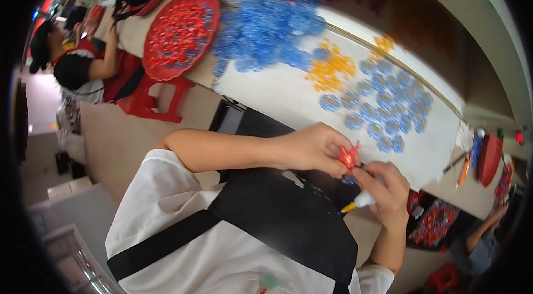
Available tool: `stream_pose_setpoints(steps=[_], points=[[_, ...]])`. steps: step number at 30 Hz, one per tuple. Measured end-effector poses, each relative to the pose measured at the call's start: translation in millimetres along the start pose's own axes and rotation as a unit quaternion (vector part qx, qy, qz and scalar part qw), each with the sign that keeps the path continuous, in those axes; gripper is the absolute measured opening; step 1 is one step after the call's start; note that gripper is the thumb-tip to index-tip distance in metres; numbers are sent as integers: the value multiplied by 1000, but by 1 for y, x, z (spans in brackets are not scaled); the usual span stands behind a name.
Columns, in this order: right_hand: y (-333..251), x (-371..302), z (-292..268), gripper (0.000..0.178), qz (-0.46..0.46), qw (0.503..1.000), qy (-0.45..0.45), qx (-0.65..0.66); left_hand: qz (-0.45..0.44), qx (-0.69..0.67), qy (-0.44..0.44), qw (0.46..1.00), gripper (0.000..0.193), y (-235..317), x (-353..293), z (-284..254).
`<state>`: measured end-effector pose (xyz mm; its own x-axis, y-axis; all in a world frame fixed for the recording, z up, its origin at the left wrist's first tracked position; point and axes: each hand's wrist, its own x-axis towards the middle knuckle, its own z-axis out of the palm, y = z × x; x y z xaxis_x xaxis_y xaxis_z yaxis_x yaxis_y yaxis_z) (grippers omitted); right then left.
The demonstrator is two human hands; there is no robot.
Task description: The person assembles toy figurines by applying glue from a squeeze bottle onto plastic figurine parts, attaching them to plastic bases, and placing the assembled pieces into a tray.
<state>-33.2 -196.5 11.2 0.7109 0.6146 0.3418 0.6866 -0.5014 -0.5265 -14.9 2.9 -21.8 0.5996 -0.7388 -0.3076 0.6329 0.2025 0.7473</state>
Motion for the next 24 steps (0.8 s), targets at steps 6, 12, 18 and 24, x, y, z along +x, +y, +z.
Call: stream_pose_setpoints(steps=[6,12,18,24], points=[[-3,7,10,29,-18,1000,-15,-20,48,13,14,999,22,-16,-4,-9],[-1,8,21,32,-16,997,75,-12,261,203,196,923,21,3,-48,-37],[15,-16,10,31,96,984,145,-31,221,698,514,447,26,77,-162,-115],[17,-25,14,27,107,984,138,-31,63,796,420,431,21,77,-189,-151]])
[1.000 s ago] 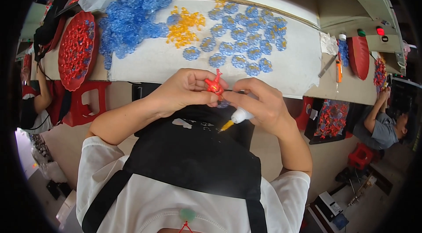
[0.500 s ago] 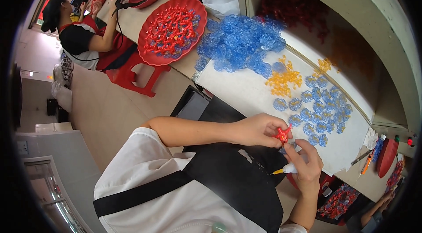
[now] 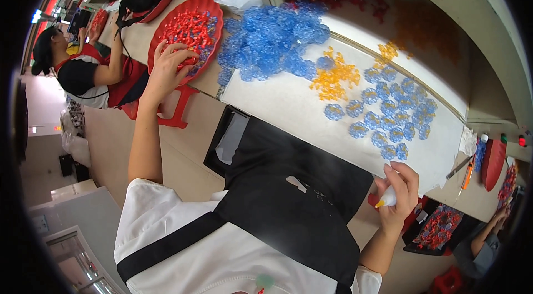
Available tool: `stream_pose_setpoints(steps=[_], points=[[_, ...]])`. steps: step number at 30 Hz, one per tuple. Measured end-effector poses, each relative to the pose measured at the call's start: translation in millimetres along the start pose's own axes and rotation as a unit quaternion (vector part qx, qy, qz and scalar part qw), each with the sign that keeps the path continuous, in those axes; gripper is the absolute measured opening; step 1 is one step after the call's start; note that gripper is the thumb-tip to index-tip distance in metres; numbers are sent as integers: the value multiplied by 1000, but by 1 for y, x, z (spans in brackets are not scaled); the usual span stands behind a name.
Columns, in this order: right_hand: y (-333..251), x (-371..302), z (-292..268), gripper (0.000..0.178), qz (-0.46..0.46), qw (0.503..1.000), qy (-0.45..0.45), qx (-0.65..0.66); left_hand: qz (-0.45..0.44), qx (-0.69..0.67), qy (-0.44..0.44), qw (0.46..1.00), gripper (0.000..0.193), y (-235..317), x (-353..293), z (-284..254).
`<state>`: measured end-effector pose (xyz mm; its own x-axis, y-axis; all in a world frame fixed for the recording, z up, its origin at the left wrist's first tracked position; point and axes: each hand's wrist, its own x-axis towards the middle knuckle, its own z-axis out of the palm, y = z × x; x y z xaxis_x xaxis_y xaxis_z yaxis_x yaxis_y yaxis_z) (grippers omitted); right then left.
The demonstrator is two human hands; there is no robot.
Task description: The person assembles toy figurines by applying glue from a squeeze bottle onto plastic figurine parts, attaching them to plastic bases, and placing the assembled pieces into a tray.
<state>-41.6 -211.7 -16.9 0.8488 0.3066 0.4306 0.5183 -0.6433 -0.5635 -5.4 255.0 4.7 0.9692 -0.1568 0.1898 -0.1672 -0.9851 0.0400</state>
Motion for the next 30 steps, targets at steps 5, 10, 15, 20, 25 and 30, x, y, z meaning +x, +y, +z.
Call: stream_pose_setpoints(steps=[5,10,15,20,25,30], points=[[-4,-1,-4,28,22,999,21,41,-1,42,-66,997,31,1,7,5],[8,-10,-6,29,45,996,38,70,24,0,27,999,31,47,55,-22],[14,-13,-12,29,47,995,51,72,186,-196,87,959,21,168,179,51],[13,-23,-22,31,59,994,71,52,64,-149,110,981,21,229,273,136],[26,-45,-18,42,111,971,123,173,79,-104,136,982,21,223,288,172],[21,-37,-15,37,122,943,71,301,24,-397,75,914,21,215,216,110]])
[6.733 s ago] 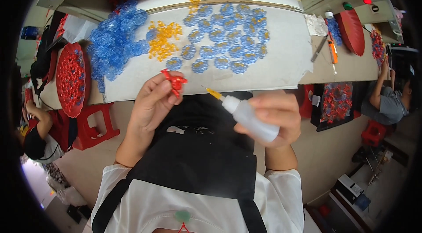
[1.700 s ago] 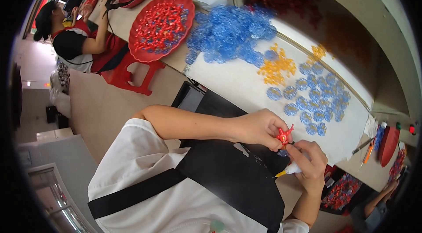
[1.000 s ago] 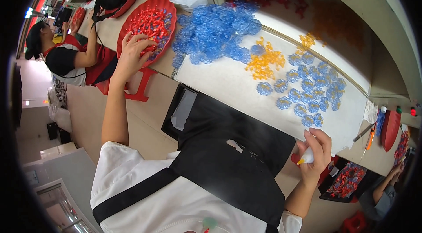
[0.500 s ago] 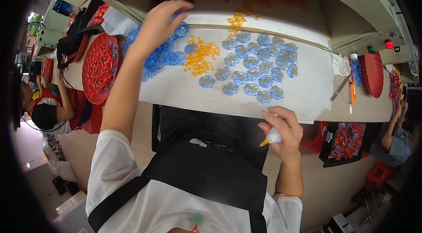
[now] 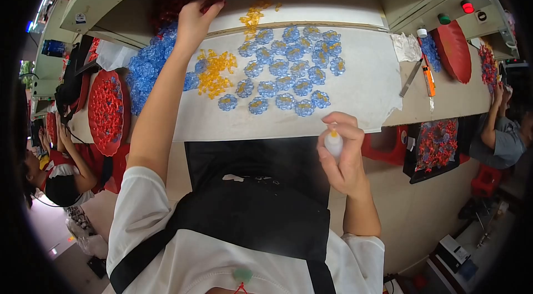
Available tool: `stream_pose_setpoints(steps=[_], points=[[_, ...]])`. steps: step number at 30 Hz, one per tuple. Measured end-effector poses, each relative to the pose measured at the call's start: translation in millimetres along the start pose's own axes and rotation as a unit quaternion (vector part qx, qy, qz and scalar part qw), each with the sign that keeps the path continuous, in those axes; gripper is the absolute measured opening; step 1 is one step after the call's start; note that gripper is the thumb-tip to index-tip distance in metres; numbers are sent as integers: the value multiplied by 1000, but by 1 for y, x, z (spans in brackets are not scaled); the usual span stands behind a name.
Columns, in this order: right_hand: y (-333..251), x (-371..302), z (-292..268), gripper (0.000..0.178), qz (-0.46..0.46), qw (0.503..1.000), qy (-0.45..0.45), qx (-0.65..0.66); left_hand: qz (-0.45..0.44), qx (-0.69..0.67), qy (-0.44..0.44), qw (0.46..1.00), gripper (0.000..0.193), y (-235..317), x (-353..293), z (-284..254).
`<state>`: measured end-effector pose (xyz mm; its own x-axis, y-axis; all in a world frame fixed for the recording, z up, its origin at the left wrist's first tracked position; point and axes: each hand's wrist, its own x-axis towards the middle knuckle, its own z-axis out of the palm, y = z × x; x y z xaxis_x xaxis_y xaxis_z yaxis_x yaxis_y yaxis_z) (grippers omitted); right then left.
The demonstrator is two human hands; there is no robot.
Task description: The person assembles toy figurines by applying glue from a squeeze bottle onto plastic figurine parts, attaching them to plastic bases, and placing the assembled pieces into a tray.
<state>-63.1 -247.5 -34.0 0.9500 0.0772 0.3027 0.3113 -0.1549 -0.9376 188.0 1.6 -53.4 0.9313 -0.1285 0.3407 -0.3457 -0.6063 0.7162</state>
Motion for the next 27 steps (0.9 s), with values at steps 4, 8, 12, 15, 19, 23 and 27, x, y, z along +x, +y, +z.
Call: stream_pose_setpoints(steps=[4,8,12,15,19,23,27], points=[[-12,15,11,44,37,998,-42,-28,-198,-381,-121,895,21,52,-72,-33],[-17,16,13,45,-39,998,17,-54,-238,-572,-169,767,22,78,-128,-44],[-32,25,27,42,-15,980,159,118,-297,-630,-178,695,23,92,-153,-50],[-37,34,31,46,-101,972,171,123,-306,-603,-202,708,25,95,-159,-57],[-43,37,32,46,-201,977,63,-15,-260,-524,-163,794,28,103,-166,-58],[-50,35,37,43,-235,968,20,-83,-241,-527,-188,793,25,107,-167,-62],[-52,35,40,43,-239,965,4,-108,-241,-526,-181,796,27,111,-166,-61]])
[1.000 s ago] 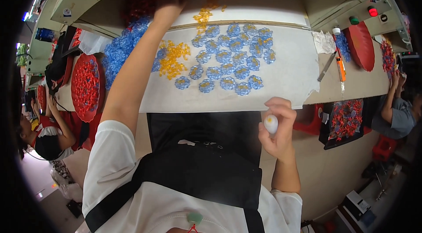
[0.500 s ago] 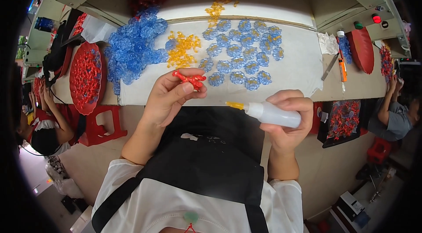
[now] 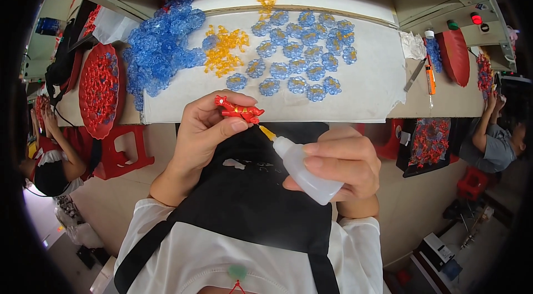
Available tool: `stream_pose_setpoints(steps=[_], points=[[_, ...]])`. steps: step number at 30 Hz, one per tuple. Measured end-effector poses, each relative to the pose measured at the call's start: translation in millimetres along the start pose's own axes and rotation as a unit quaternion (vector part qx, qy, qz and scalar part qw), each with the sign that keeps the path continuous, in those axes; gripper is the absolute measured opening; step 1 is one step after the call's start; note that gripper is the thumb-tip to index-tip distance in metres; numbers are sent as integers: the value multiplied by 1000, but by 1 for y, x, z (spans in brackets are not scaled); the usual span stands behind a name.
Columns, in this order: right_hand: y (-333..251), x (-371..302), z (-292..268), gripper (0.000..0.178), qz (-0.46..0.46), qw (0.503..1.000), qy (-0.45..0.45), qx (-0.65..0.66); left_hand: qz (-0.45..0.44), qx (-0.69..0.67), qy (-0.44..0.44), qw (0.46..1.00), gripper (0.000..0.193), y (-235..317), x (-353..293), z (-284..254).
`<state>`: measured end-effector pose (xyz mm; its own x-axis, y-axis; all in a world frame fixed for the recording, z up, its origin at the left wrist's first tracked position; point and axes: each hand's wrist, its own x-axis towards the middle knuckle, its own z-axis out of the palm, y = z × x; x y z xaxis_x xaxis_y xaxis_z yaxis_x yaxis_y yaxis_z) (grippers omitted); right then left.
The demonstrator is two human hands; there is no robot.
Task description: The person assembles toy figurines by applying glue from a squeeze bottle onto plastic figurine parts, attaching them to plastic bases, and placing the assembled pieces into a tray.
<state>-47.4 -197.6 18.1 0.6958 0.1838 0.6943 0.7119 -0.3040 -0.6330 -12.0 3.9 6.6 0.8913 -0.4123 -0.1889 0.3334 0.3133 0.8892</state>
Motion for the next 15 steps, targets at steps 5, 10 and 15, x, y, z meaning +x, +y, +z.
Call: stream_pose_setpoints(steps=[5,10,15], points=[[-1,-2,2,41,14,1000,8,-7,-1,-16,-29,999,24,-1,-1,-1],[-1,-3,2,42,16,1000,3,-7,-8,-2,-21,1000,25,-2,-1,0],[-1,-4,2,42,18,1000,-9,-8,-11,1,-21,1000,25,-3,-1,0]])
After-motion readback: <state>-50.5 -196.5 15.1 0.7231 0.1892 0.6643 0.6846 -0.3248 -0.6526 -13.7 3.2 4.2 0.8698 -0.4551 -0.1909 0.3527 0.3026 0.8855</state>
